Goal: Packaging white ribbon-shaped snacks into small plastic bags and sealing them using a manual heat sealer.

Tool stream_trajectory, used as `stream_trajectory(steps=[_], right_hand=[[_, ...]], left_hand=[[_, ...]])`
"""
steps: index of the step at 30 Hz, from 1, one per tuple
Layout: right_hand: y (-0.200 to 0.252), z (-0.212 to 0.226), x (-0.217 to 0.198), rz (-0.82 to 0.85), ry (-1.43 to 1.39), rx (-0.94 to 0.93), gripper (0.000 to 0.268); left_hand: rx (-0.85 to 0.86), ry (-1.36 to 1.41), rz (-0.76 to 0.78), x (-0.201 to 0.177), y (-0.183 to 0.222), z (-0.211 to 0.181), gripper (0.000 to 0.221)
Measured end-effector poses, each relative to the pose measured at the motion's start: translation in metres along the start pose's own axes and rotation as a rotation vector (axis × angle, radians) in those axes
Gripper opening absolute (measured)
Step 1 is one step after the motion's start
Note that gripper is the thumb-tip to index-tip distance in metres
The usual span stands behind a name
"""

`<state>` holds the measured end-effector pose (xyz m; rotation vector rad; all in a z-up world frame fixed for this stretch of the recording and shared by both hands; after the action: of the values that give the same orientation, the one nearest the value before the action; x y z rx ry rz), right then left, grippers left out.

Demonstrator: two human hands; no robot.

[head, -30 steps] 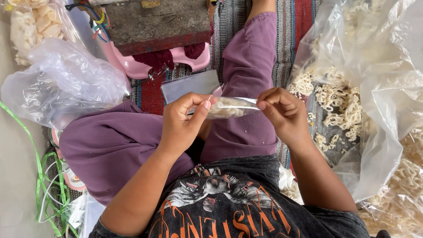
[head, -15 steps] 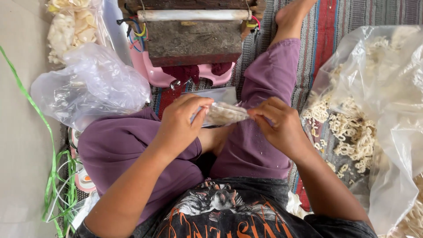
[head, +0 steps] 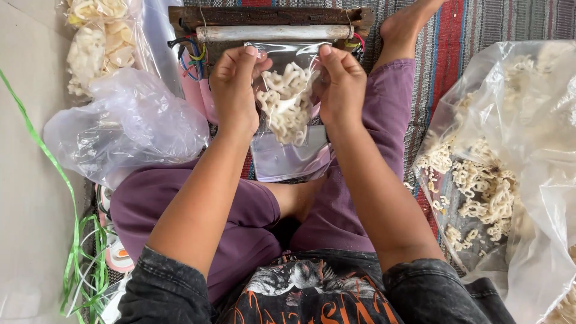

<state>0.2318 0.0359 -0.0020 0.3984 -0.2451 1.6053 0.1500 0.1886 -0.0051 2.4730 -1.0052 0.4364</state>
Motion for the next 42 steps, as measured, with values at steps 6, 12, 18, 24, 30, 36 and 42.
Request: stream_trajectory(steps=[6,12,18,24,30,36,42], right_hand=[[-0.007,-0.012,0.003,-0.074,0.006,-0.034,0.010],[-0.005,-0.008,0.005,-0.107,0.006,0.032,0.009],[0.000,-0.001,0.003,0.004,-0.079,0.030,0.013],[0.066,0.075,-0.004,0.392,0.636,-0.896,0.031],[0.115,0.104,-0.038,0.556,0.872,-1.109,0.029],[0.138,0.103,-0.088,0.639,0.058,-0.434,0.032],[0.186,0.097,-0.129,0.814,0.138,-0.054,0.065]], left_hand=[[-0.076,0.132,-0.087,-0.003,-0.011,0.010,0.014],[-0.046,0.166,-0.068,-0.002,-0.011,0.006,0.012],[-0.109,0.148,-0.075,-0.003,0.001,0.001,0.013],[0.286,-0.509,0.057,0.012,0.096,-0.030,0.013],[0.341,-0.335,0.286,0.032,0.154,-0.046,0.014],[0.424,-0.214,0.138,0.034,0.193,-0.072,0.025],[0.404,-0.508,0.780,0.096,0.236,-0.090,0.018]])
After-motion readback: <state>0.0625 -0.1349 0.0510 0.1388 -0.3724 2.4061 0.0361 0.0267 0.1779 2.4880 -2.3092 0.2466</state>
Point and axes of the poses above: each hand's wrist, its own y-axis away from the middle knuckle, its own x-axis out of the palm, z = x × y, the point moved 4 cm from there along -y, towards the middle knuckle, and after that the axes turned 10 degrees about -x, right-handed, at the moved point
